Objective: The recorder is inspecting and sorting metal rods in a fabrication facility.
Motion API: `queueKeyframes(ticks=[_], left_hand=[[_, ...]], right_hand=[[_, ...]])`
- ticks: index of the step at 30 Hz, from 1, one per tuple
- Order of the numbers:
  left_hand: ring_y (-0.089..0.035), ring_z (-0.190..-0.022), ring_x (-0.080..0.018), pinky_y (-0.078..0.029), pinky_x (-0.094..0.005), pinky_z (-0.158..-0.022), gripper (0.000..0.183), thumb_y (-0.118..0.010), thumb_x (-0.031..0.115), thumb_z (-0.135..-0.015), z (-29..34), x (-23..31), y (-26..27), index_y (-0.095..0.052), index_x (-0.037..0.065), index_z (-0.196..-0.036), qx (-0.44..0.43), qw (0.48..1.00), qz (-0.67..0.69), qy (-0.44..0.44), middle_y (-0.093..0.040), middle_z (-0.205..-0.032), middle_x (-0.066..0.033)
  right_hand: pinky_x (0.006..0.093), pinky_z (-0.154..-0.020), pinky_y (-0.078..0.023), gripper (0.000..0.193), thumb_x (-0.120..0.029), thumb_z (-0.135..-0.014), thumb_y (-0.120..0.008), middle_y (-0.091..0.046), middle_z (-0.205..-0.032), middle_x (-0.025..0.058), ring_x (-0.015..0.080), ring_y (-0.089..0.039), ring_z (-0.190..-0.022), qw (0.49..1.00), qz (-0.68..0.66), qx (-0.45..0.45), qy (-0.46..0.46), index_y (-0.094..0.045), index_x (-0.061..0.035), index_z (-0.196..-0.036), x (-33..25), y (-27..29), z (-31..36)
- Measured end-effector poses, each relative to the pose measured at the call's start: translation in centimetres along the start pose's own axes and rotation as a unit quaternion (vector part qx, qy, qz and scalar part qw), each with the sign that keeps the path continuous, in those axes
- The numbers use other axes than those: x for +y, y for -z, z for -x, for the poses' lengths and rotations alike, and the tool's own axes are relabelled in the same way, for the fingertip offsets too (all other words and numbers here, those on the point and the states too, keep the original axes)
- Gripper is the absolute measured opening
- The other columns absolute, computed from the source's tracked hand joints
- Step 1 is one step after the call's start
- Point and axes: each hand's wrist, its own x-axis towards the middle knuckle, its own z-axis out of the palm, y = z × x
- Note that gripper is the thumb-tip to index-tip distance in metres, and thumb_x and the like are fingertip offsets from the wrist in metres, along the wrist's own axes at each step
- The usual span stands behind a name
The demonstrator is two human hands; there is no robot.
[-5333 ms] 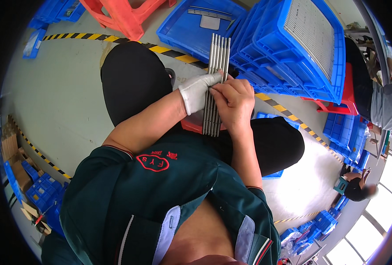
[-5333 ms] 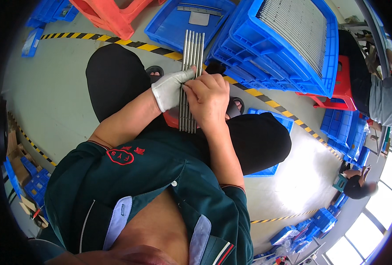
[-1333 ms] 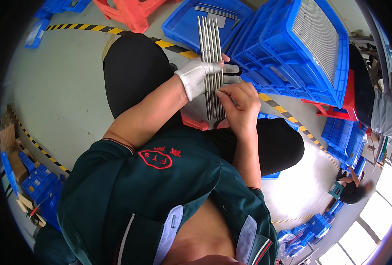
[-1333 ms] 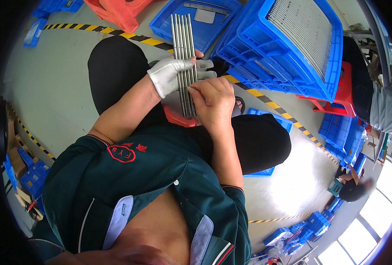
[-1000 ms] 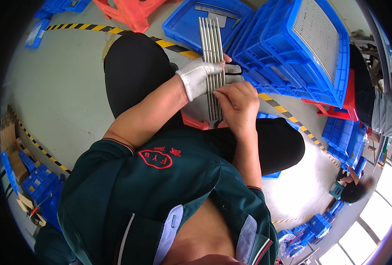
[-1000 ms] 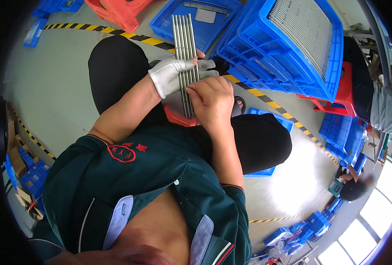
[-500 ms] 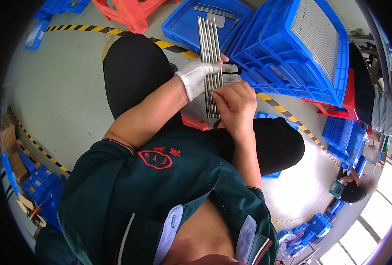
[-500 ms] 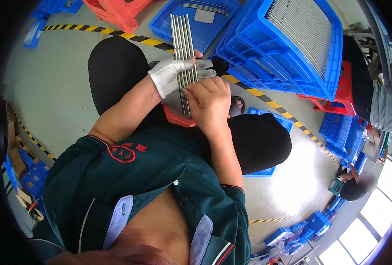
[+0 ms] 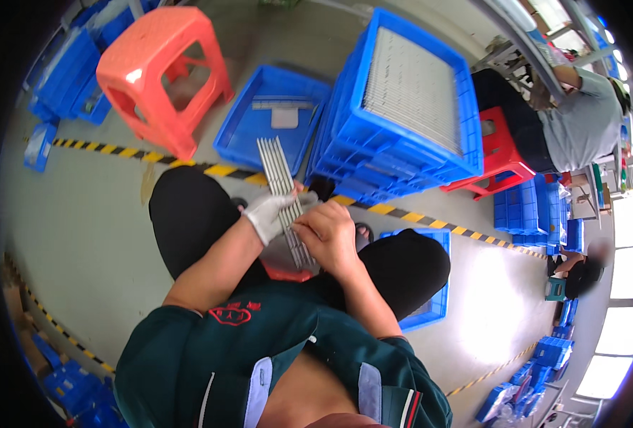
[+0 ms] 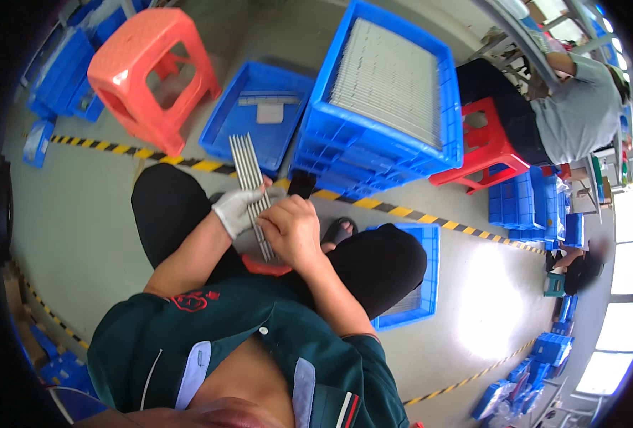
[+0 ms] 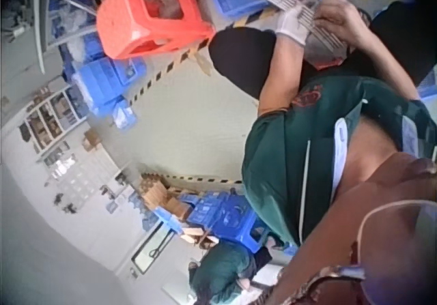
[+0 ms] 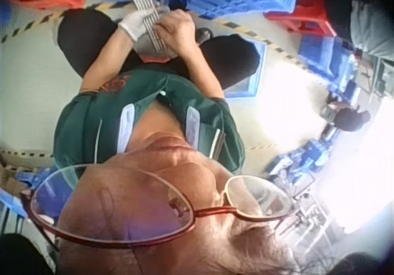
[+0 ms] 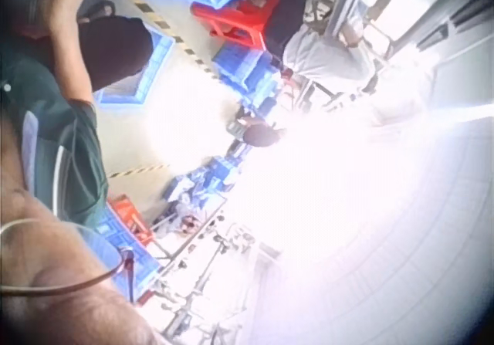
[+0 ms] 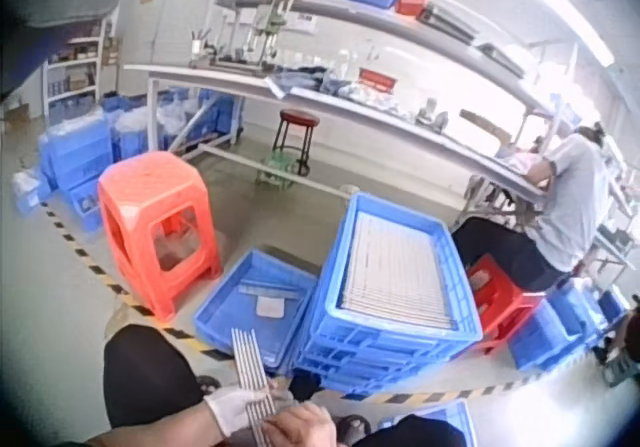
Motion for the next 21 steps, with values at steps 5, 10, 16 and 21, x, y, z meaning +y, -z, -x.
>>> queueKeyframes(ticks=[5,10,16,21], left_hand=[[-0.064,-0.088,-0.0294,-0.056,-0.0484,-0.076,0.010,-0.053,0.009,-0.092,0.3,0.8,-0.7,-0.054,0.010,-0.103,0.038,0.998,0.015,0.040,-0.059,-0.093,-0.0099],[-0.064,-0.085,-0.0304,-0.054,-0.0498,-0.077,0.011,-0.053,0.006,-0.091,1.5,5.6,-5.1,-0.051,0.006,-0.103,0.010,0.999,-0.015,-0.027,-0.060,-0.090,-0.0144],[-0.065,-0.074,-0.0216,-0.056,-0.0345,-0.063,0.019,-0.060,0.014,-0.088,3.4,13.4,-17.9,-0.053,0.004,-0.103,-0.097,0.933,-0.316,-0.139,-0.063,-0.083,-0.0117],[-0.061,-0.075,-0.0165,-0.054,-0.0294,-0.066,0.027,-0.066,0.019,-0.084,-1.6,16.2,-27.2,-0.055,0.002,-0.104,-0.175,0.781,-0.585,-0.132,-0.059,-0.086,-0.0091]], right_hand=[[0.0353,-0.065,-0.043,0.009,-0.005,-0.068,-0.072,-0.061,-0.072,0.0069,0.0260,-0.057,-0.070,0.997,-0.007,0.079,0.000,-0.065,-0.0044,-0.073,-0.9,3.9,0.6],[0.0319,-0.062,-0.044,0.010,-0.002,-0.068,-0.072,-0.062,-0.072,0.0059,0.0232,-0.056,-0.069,0.994,0.003,0.110,-0.026,-0.066,-0.0036,-0.075,-0.1,6.3,3.2],[0.0310,-0.062,-0.045,0.010,0.000,-0.068,-0.072,-0.062,-0.074,0.0058,0.0221,-0.055,-0.068,0.986,-0.029,0.145,-0.070,-0.066,-0.0024,-0.076,0.8,7.7,4.8],[0.0310,-0.062,-0.045,0.011,0.001,-0.068,-0.072,-0.062,-0.073,0.0059,0.0215,-0.056,-0.069,0.986,-0.053,0.144,-0.065,-0.066,-0.0027,-0.076,0.9,7.3,5.1]])
